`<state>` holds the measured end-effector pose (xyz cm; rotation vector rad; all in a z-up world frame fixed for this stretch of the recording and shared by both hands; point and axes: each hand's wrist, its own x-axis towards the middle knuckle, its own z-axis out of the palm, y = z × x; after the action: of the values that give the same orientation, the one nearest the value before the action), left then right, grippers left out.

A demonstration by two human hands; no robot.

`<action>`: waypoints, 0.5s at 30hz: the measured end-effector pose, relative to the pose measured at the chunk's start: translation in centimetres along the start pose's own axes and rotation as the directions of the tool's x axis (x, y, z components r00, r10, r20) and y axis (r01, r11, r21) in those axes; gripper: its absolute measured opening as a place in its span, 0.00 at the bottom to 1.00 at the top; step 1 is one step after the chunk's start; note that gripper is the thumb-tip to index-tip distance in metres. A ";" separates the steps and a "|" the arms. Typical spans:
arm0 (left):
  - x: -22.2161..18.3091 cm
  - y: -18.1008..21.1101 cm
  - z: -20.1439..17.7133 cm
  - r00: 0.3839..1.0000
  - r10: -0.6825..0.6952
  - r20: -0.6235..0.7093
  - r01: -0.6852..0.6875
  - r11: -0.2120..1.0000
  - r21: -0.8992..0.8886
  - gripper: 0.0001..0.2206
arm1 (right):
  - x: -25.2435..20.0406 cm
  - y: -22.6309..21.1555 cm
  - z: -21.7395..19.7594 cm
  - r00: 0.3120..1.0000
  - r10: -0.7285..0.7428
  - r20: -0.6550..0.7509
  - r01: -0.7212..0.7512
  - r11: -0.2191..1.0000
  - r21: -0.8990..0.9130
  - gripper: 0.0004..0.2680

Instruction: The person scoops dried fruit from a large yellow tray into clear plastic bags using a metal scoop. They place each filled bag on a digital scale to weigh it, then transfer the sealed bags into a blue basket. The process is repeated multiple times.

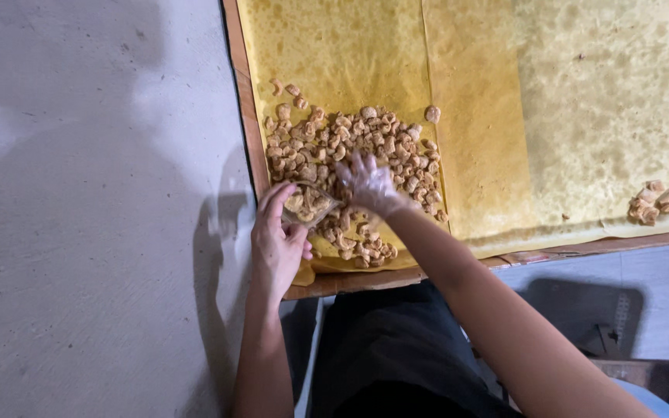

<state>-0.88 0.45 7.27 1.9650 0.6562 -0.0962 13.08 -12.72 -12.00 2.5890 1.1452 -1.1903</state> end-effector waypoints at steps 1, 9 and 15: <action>0.0 -0.2 -0.1 1.000 -0.026 0.007 0.026 1.000 0.004 0.29 | -0.6 -0.4 1.3 0.999 -0.012 -0.031 0.013 1.000 0.023 0.30; -0.1 -1.0 -0.2 0.998 -0.063 0.021 0.063 0.998 -0.004 0.30 | -0.2 -0.9 8.0 0.999 0.026 -0.044 -0.023 0.998 0.060 0.31; -0.3 -0.8 0.1 0.991 -0.118 0.066 0.116 0.993 0.029 0.29 | -2.3 -2.6 11.0 0.994 0.106 -0.006 -0.103 0.978 0.180 0.29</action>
<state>-1.54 0.50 6.70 1.9376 0.7285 -0.2426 3.50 -16.07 -17.53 2.7542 0.9313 -1.3081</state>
